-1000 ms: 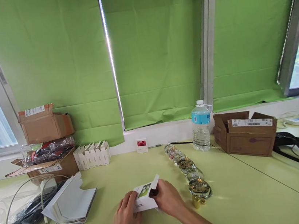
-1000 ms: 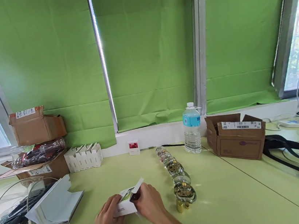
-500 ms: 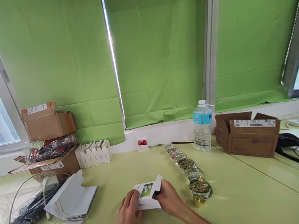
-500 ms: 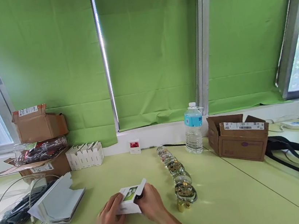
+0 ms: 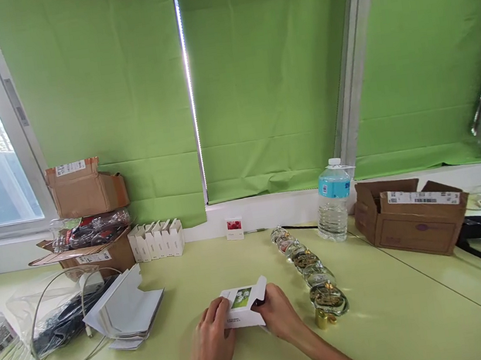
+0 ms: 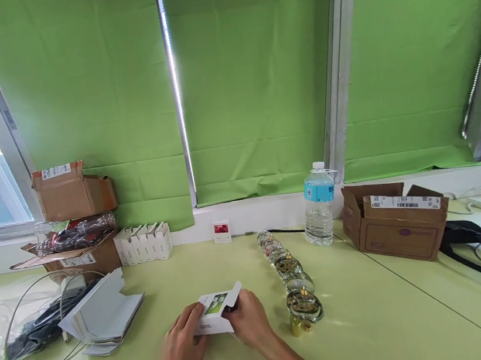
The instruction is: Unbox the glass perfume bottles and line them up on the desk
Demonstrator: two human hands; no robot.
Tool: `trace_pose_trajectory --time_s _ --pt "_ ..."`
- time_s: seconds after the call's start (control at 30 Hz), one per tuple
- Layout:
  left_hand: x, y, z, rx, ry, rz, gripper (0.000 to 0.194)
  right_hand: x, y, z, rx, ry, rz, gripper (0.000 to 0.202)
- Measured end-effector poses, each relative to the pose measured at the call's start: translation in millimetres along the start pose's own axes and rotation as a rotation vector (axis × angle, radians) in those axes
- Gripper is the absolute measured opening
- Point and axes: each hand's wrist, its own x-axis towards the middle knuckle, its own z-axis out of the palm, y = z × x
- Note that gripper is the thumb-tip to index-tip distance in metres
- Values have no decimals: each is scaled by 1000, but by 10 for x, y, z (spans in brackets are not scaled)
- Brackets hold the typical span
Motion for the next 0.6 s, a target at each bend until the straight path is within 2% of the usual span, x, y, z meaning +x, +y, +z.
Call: trace_pose_trajectory --time_s 0.2,0.4,0.6 --pt "-1 -8 -8 43 -21 -11 53 -37 -34 -12 20 51 -66 23" --pt "21 30 -50 150 -44 1 48 -40 -82 -37 -61 80 -102 23" --pt "77 23 -95 185 -36 8 47 22 -100 -108 -167 58 -43 21"
